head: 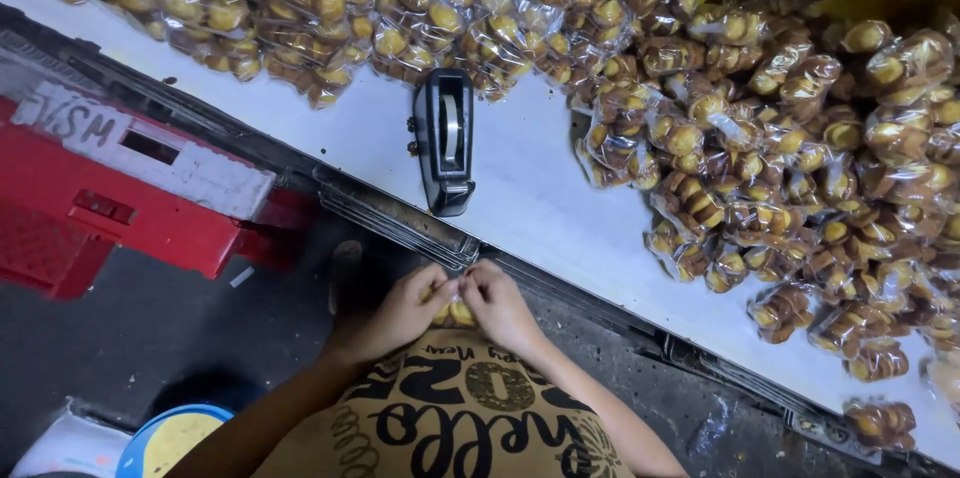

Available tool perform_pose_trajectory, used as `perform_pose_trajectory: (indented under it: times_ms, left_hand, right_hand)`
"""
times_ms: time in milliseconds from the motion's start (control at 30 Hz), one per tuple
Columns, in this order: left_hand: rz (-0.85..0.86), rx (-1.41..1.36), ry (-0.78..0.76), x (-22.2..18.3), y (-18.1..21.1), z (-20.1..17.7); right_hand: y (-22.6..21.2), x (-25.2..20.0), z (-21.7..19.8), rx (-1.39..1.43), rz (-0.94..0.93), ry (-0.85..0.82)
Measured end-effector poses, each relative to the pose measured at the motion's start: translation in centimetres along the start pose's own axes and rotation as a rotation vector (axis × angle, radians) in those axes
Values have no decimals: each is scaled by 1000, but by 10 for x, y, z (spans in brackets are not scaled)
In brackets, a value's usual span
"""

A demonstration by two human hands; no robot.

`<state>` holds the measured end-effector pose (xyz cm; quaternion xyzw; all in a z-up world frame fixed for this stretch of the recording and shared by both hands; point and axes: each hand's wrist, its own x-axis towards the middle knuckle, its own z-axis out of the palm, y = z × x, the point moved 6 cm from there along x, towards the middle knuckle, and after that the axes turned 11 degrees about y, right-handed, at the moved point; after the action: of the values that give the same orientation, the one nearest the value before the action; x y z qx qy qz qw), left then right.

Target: Sealing individual plastic bags of bread rolls using a manual tape sealer at a packaging station.

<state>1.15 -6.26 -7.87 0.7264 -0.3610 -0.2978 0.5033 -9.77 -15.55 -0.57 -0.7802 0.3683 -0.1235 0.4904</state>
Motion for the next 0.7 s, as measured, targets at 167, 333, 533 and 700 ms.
perform_pose_trajectory:
  times_ms: [167, 333, 533, 700]
  left_hand:
    - [-73, -55, 209, 36, 8, -37]
    - [-14, -1, 179, 47, 38, -61]
    - [35, -36, 148, 77, 44, -83]
    - [193, 88, 108, 109, 91, -103]
  right_hand:
    - [-35, 69, -27, -24, 72, 318]
    - [36, 163, -4, 208, 156, 280]
    - [-21, 100, -26, -146, 51, 351]
    - [-54, 74, -32, 357, -179, 400]
